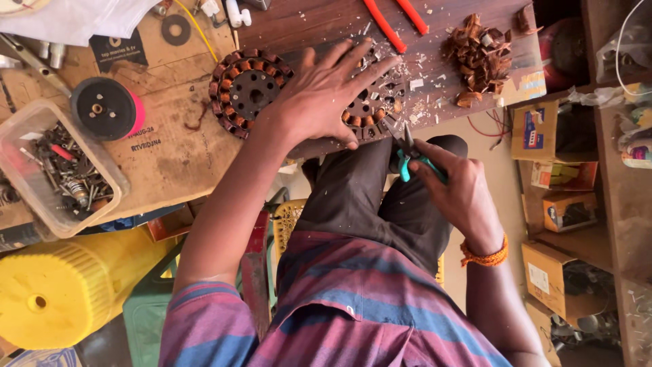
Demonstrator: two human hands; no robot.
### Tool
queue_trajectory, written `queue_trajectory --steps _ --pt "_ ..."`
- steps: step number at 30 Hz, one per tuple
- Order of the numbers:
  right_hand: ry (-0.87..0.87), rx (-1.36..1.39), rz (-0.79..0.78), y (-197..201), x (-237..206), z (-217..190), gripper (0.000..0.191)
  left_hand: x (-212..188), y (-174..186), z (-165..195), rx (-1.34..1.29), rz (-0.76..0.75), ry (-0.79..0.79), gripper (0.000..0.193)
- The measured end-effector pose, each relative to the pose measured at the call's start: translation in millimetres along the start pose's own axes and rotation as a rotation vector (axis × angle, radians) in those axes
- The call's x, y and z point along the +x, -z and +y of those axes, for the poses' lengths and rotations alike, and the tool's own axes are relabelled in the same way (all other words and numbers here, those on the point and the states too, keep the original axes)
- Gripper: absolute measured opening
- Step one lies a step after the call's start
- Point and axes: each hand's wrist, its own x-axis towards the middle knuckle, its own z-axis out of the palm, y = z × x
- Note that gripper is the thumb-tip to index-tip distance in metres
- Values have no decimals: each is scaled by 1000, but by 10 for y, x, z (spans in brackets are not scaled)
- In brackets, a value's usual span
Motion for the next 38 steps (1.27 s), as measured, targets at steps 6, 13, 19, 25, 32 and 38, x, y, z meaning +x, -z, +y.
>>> queue_trajectory --steps 6,13,19,25,32,38 --pt "58 -41 20 -90 53 -174 38 105 -138 -68 52 13 -48 157" --pt "-38 180 36 -391 2 212 40 187 -241 -175 34 2 -15 160" --pt "-549 894 -656 -522 193 532 68 126 -121 -184 33 -34 -40 159" --pt "-268 1479 -939 -487 269 395 74 121 -90 -114 68 -74 -19 157" --pt "-452 1252 -740 -370 249 506 65 120 -111 -59 112 -67 -7 154" --pt "-309 197 -500 -619 182 669 44 72 -19 15 86 -104 56 151"
